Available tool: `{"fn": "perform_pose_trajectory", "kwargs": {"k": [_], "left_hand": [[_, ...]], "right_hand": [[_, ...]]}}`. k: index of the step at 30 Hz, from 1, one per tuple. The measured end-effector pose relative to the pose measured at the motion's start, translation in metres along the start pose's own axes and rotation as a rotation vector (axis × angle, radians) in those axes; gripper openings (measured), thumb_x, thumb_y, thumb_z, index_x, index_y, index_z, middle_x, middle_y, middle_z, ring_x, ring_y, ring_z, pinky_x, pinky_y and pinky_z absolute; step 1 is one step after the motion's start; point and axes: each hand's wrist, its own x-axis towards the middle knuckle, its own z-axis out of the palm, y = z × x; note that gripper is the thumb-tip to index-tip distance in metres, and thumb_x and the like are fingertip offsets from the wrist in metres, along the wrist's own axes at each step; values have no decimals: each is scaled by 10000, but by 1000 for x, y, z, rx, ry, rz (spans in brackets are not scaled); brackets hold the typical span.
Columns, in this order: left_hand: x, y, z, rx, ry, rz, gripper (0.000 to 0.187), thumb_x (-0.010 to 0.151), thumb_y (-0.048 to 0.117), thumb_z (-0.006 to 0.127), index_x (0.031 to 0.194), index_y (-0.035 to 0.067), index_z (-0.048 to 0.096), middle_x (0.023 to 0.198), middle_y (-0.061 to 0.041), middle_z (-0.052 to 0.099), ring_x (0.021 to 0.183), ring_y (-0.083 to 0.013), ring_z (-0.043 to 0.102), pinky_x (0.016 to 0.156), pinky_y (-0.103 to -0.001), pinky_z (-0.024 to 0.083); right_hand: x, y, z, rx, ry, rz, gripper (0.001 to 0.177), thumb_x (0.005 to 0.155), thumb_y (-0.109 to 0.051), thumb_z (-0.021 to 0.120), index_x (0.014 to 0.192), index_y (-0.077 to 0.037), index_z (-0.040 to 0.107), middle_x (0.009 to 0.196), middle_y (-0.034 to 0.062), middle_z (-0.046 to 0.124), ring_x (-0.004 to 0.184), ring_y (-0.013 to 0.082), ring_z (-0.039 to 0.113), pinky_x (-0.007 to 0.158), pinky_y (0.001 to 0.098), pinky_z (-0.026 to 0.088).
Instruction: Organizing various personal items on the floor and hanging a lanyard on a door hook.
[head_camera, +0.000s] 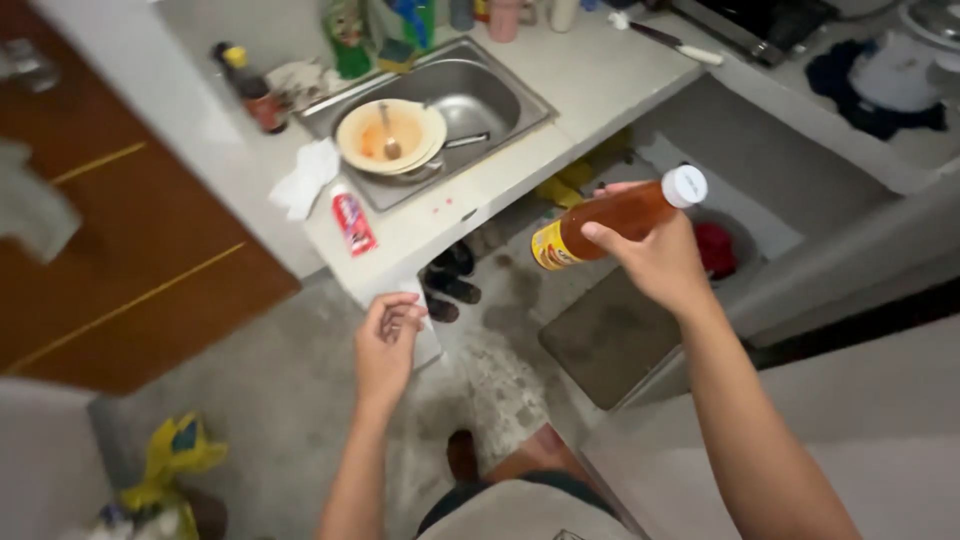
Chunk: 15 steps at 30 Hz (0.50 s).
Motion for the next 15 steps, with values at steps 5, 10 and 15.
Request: {"fn": "perform_pose_trajectory", "kwargs": {"k": [5,10,15], "left_hand": [[93,-12,12,19,-129,30,146,996,30,621,1138,-2,627,942,-58,693,842,-105,634,791,-239,524],[176,-23,49,40,-226,-27,181,967,24,608,1146,15,634,996,-56,715,848,-103,648,773,-244,536],[254,-37,95,177,-272,30,185,970,71,627,1151,40,644,1029,-55,741,833,-110,676,723,-257,553]], "right_hand": [[55,44,15,-73,83,85,482,876,-203,829,1231,22,593,1211,110,718,1134,196,693,986,350,551],[121,73,7,-196,129,150,484,877,-287,824,1187,7,597,1130,121,726,1063,210,708,936,357,555],[222,133,-1,-294,89,204,514,842,-329,852,1181,-17,624,1117,112,735,1049,208,717,920,364,558]]}}
